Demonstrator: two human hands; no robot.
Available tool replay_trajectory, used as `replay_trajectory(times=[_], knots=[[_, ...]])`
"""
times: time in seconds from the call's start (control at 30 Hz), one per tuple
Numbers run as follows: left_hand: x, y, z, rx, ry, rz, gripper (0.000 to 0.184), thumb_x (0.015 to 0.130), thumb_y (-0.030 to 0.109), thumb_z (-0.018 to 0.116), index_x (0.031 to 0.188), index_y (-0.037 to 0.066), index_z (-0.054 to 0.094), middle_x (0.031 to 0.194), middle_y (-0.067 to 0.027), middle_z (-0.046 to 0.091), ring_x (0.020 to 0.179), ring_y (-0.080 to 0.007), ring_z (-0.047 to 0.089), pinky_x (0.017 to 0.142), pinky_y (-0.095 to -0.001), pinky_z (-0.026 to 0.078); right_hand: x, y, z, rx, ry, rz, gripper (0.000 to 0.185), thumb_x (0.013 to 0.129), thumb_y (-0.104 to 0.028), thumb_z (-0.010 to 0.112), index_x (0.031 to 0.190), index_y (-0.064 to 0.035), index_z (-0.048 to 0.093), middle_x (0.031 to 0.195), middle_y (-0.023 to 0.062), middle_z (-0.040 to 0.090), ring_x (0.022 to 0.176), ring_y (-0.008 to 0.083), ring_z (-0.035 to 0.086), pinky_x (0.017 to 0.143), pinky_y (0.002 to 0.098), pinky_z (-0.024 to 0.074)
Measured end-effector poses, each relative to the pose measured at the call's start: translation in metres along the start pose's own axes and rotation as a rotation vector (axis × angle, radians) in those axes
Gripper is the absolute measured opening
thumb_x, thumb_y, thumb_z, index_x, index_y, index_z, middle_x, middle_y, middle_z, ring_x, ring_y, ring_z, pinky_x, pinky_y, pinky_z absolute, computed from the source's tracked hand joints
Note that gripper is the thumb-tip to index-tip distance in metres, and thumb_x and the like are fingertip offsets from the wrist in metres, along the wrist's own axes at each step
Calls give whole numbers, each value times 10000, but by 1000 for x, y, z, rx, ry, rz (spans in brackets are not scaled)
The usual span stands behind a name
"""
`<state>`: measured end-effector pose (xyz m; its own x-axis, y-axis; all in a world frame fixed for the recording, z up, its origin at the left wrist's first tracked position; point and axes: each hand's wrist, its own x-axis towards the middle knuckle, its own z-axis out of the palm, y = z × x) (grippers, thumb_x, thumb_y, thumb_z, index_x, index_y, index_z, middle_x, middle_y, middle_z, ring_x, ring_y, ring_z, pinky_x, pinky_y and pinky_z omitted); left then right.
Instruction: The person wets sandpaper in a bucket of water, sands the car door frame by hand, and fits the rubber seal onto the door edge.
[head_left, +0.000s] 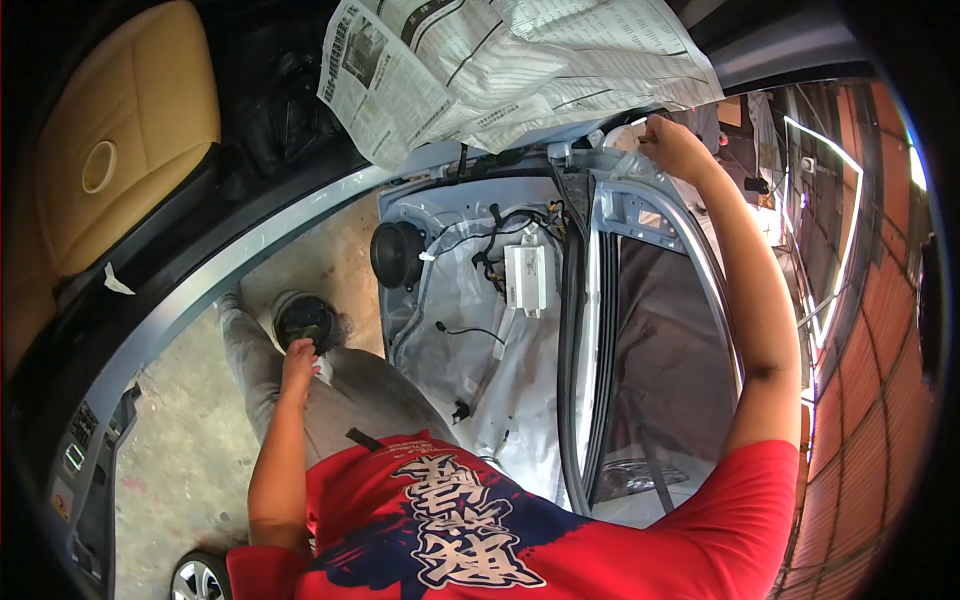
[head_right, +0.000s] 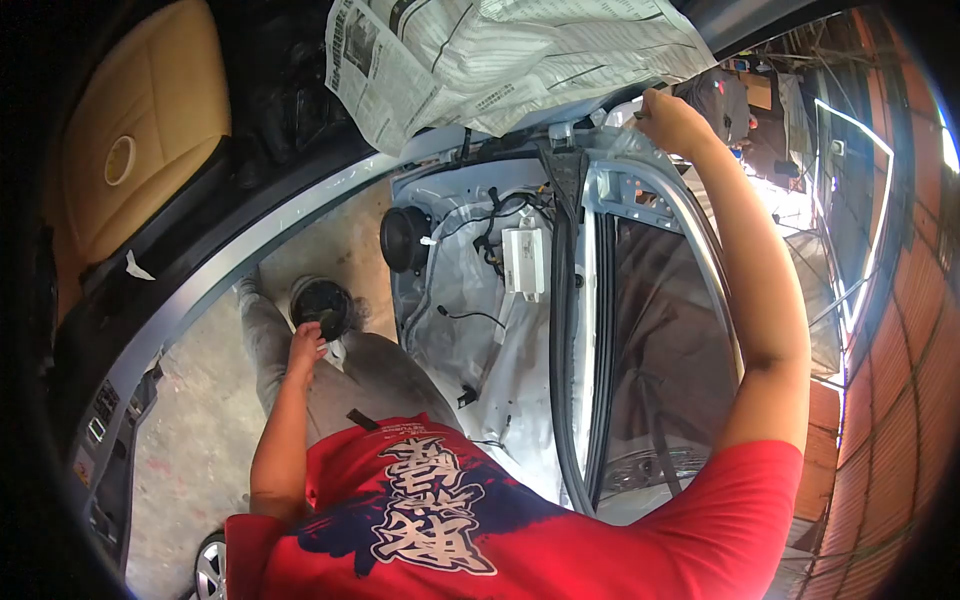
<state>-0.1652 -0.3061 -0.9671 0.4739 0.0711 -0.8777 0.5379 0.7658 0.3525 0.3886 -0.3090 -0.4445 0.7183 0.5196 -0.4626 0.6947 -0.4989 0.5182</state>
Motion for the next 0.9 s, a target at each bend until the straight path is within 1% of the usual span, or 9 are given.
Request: replay_trajectory(times=[0.17, 0.2, 0.3, 0.43, 0.53, 0.63, 0.73, 0.83, 0.9], knots=[[5, -4, -3, -10, -14, 9, 288, 951, 221, 516, 1219, 121, 548, 1181, -79, 561, 998, -206, 571, 822, -357, 500, -3, -4, 4, 40, 71, -24, 307, 834, -252, 659, 978, -4, 548, 923, 224, 655, 922, 395, 635, 777, 468, 479], [5, -5, -4, -18, -7, 6, 290, 951, 224, 517, 1221, 121, 547, 1191, -80, 558, 998, -207, 570, 823, -358, 500, -9, -3, 2, -62, 23, 28, 272, 836, -228, 638, 975, -15, 541, 936, 198, 655, 926, 379, 633, 782, 453, 480], [4, -6, -4, -21, -10, -11, 296, 952, 232, 520, 1225, 120, 544, 1223, -84, 550, 1009, -211, 567, 827, -360, 499, -20, -2, -13, -135, -119, -49, 225, 827, -205, 621, 957, -36, 548, 938, 174, 649, 947, 363, 626, 781, 443, 479], [9, -7, -4, -28, -23, -7, 302, 955, 236, 522, 1234, 119, 537, 1239, -87, 542, 1041, -223, 562, 833, -364, 497, -15, -17, -12, -235, -44, -144, 215, 777, -191, 650, 951, -91, 573, 928, 119, 649, 965, 323, 631, 782, 421, 494], [6, -3, -3, -42, -5, -21, 306, 956, 238, 524, 1238, 121, 534, 1211, -79, 546, 1045, -226, 564, 832, -364, 497, -18, -20, -22, -332, -151, -131, 195, 762, -174, 660, 932, -101, 601, 939, 95, 655, 957, 309, 638, 781, 414, 507], [4, -1, -1, -55, 21, -39, 283, 961, 186, 507, 1225, 97, 555, 1149, -91, 598, 993, -206, 579, 773, -327, 495, -11, -19, -22, -262, -233, -102, 172, 758, -170, 678, 896, -89, 616, 960, 100, 644, 957, 320, 625, 767, 437, 489], [7, -3, -4, -4, -50, 14, 298, 964, 250, 521, 1233, 123, 537, 1225, -78, 547, 1048, -220, 561, 835, -361, 495, -14, -27, -18, -358, -195, -159, 139, 757, -175, 674, 873, -105, 645, 958, 103, 667, 971, 311, 634, 789, 433, 502], [4, -1, 0, -38, 42, 10, 250, 962, 179, 513, 1193, 103, 571, 1089, -62, 602, 951, -186, 574, 738, -316, 493, -12, -25, -9, -391, -148, -168, 132, 764, -174, 654, 879, -109, 661, 939, 118, 681, 948, 318, 649, 784, 438, 515], [1, -1, 0, -76, 30, 21, 238, 954, 177, 521, 1173, 106, 579, 1072, -57, 602, 930, -184, 578, 724, -313, 493, -10, -20, 1, -426, -110, -196, 135, 767, -168, 639, 882, -104, 669, 932, 130, 689, 932, 327, 659, 776, 444, 523]])
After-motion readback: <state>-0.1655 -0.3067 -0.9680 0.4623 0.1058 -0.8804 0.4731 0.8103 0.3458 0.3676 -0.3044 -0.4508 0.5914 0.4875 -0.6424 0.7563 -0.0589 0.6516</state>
